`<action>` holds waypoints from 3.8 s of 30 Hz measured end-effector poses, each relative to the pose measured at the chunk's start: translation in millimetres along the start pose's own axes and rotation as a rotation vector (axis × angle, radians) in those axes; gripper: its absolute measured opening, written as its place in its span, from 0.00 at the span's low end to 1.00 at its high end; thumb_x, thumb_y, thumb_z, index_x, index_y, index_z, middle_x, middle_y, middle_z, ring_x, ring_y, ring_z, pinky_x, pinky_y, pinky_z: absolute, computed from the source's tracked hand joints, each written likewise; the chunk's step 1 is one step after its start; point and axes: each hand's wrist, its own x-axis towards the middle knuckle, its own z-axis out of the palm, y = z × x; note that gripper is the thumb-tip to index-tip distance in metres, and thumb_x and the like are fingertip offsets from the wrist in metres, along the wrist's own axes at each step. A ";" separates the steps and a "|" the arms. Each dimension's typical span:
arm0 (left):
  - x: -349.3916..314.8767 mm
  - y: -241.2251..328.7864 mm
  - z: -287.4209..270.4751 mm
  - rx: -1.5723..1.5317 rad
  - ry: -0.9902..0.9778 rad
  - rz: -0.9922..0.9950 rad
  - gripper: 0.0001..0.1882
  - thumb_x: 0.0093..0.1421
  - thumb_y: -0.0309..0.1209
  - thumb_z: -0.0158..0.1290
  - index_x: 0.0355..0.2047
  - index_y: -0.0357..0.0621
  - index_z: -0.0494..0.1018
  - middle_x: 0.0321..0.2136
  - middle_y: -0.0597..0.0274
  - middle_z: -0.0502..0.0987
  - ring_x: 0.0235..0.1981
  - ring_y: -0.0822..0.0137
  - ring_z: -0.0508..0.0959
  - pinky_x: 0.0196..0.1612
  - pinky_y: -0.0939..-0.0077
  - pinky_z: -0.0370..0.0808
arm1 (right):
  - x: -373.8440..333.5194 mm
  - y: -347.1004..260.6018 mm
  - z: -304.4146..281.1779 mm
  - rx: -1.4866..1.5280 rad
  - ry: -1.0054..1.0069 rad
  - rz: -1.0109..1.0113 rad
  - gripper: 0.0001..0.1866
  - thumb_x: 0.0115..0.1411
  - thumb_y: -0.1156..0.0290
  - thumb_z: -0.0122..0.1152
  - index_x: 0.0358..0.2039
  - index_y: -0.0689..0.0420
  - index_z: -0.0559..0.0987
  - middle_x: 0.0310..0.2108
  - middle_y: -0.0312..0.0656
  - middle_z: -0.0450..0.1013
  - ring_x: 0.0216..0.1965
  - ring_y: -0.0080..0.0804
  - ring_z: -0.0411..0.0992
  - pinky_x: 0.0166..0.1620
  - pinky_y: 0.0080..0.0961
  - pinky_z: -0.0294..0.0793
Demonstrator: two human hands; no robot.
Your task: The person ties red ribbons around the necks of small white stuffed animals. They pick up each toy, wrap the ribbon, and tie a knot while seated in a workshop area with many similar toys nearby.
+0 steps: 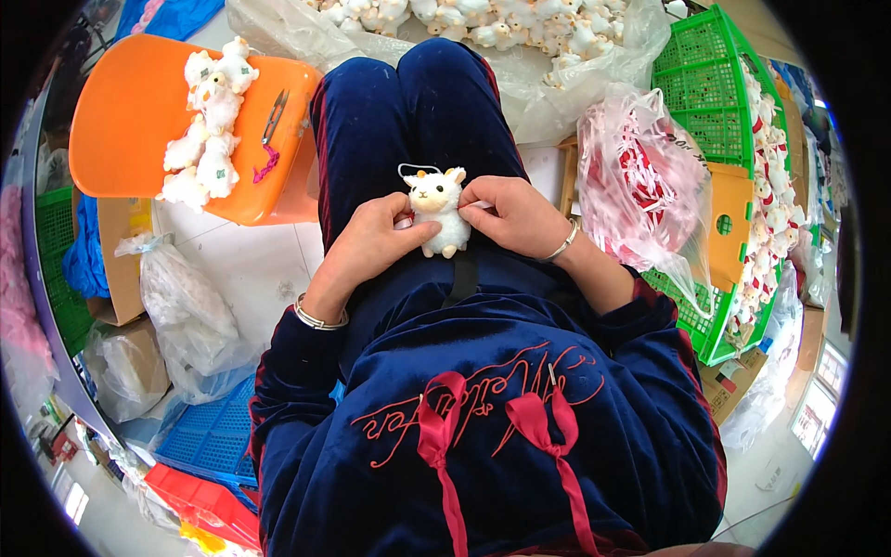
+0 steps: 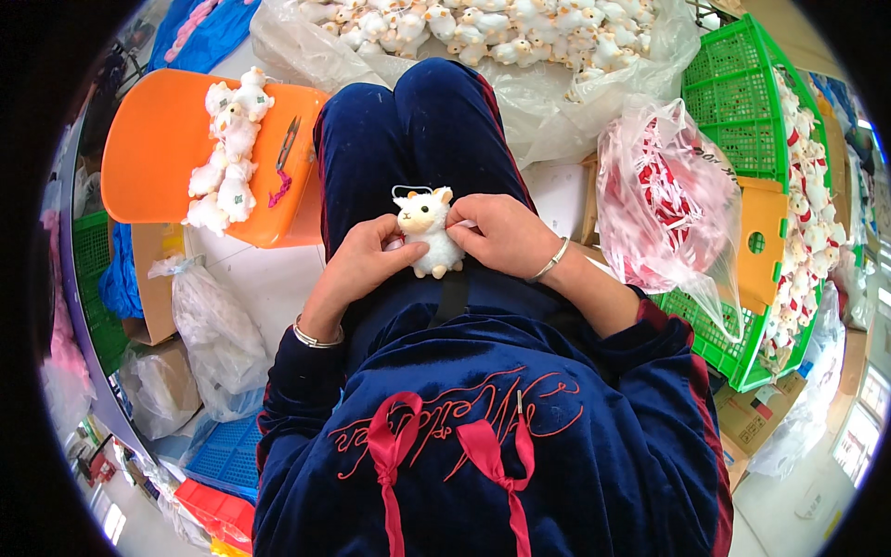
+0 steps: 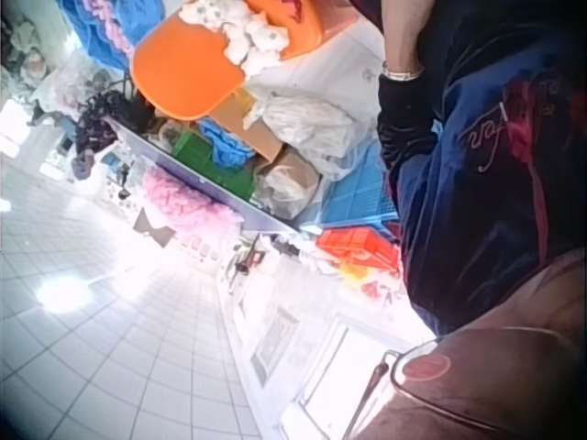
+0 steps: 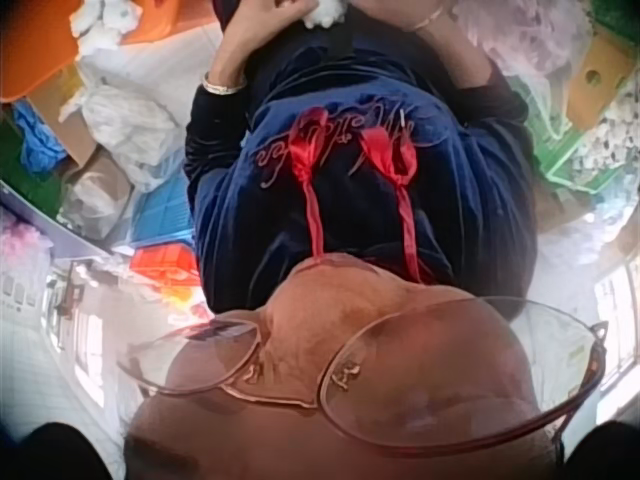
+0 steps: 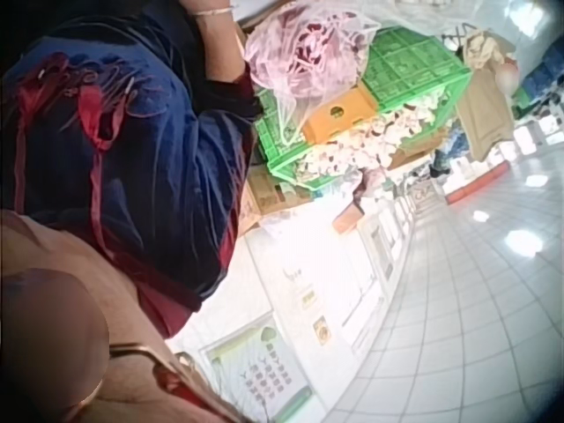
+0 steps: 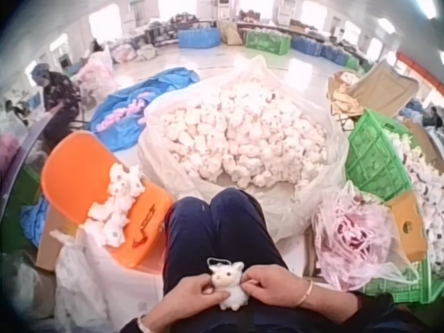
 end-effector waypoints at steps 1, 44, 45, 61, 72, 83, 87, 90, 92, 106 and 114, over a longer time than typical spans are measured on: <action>0.0 -3.2 -1.1 -0.022 -0.013 0.022 0.21 0.58 0.40 0.65 0.38 0.30 0.78 0.26 0.56 0.78 0.28 0.70 0.75 0.34 0.72 0.73 | -0.6 -0.4 0.3 -0.026 0.013 -0.009 0.06 0.63 0.73 0.63 0.35 0.63 0.79 0.28 0.45 0.76 0.30 0.32 0.75 0.36 0.29 0.73; 26.1 13.8 55.6 0.169 0.502 0.500 0.07 0.58 0.29 0.64 0.34 0.39 0.80 0.32 0.53 0.79 0.35 0.54 0.80 0.37 0.63 0.77 | 15.6 -34.2 -50.4 -0.351 -0.182 0.022 0.10 0.61 0.67 0.64 0.29 0.62 0.79 0.25 0.48 0.75 0.32 0.47 0.74 0.37 0.37 0.73; 26.6 11.4 55.7 0.126 0.485 0.505 0.08 0.58 0.28 0.64 0.35 0.38 0.80 0.32 0.54 0.78 0.34 0.56 0.79 0.37 0.65 0.76 | 17.4 -35.8 -53.0 -0.376 -0.193 -0.085 0.11 0.62 0.67 0.63 0.29 0.62 0.79 0.26 0.47 0.75 0.33 0.47 0.74 0.38 0.38 0.73; 28.3 -5.1 56.6 -0.369 0.317 0.332 0.06 0.58 0.21 0.61 0.37 0.36 0.80 0.33 0.58 0.79 0.35 0.65 0.79 0.40 0.72 0.76 | 75.7 -55.0 -36.3 -0.195 -0.531 -0.102 0.11 0.64 0.66 0.61 0.35 0.62 0.81 0.27 0.45 0.77 0.27 0.35 0.75 0.35 0.30 0.74; 27.6 1.9 52.2 -0.215 0.386 0.453 0.05 0.59 0.23 0.61 0.36 0.37 0.79 0.31 0.60 0.76 0.32 0.66 0.77 0.36 0.73 0.74 | 28.8 -21.5 -21.3 -0.136 0.033 -0.114 0.11 0.60 0.71 0.65 0.41 0.61 0.80 0.33 0.45 0.72 0.34 0.43 0.75 0.39 0.33 0.75; 28.7 -4.1 49.6 0.080 0.554 0.650 0.09 0.53 0.22 0.66 0.35 0.42 0.81 0.34 0.59 0.79 0.35 0.58 0.80 0.38 0.70 0.79 | 18.9 13.6 -1.0 0.783 0.346 0.159 0.05 0.71 0.74 0.54 0.44 0.60 0.71 0.32 0.39 0.76 0.29 0.21 0.75 0.31 0.17 0.72; 27.6 -5.4 45.6 0.145 0.564 0.658 0.09 0.53 0.22 0.65 0.36 0.41 0.81 0.34 0.58 0.81 0.35 0.58 0.81 0.39 0.69 0.80 | 5.9 21.3 -43.2 0.753 0.264 0.467 0.15 0.69 0.69 0.59 0.52 0.62 0.71 0.31 0.39 0.76 0.28 0.19 0.74 0.32 0.15 0.71; 26.0 -6.1 44.3 0.177 0.577 0.683 0.10 0.54 0.22 0.65 0.37 0.41 0.81 0.34 0.58 0.81 0.36 0.58 0.81 0.39 0.68 0.80 | 1.5 26.4 -57.5 -0.038 0.574 0.228 0.18 0.67 0.69 0.61 0.54 0.62 0.73 0.38 0.40 0.77 0.40 0.23 0.75 0.38 0.19 0.73; 26.8 -5.1 45.0 0.170 0.582 0.693 0.10 0.54 0.22 0.65 0.37 0.41 0.81 0.34 0.58 0.81 0.35 0.58 0.81 0.38 0.69 0.80 | -0.9 26.6 -58.5 -0.194 0.618 0.040 0.13 0.66 0.71 0.61 0.50 0.60 0.78 0.45 0.41 0.77 0.48 0.30 0.74 0.45 0.27 0.74; 30.1 -6.6 44.5 0.155 0.543 0.793 0.10 0.53 0.21 0.65 0.37 0.42 0.81 0.32 0.59 0.80 0.34 0.58 0.80 0.38 0.68 0.77 | 6.7 -7.0 -29.6 0.372 -0.221 0.324 0.12 0.67 0.66 0.61 0.40 0.63 0.81 0.29 0.37 0.77 0.31 0.27 0.74 0.40 0.28 0.74; 28.8 -5.4 45.6 -0.039 0.531 0.575 0.07 0.57 0.24 0.64 0.37 0.40 0.81 0.31 0.57 0.80 0.33 0.60 0.80 0.38 0.70 0.76 | 11.7 12.3 -13.6 0.262 -0.030 0.065 0.08 0.62 0.70 0.66 0.39 0.60 0.84 0.34 0.42 0.80 0.32 0.28 0.77 0.39 0.24 0.74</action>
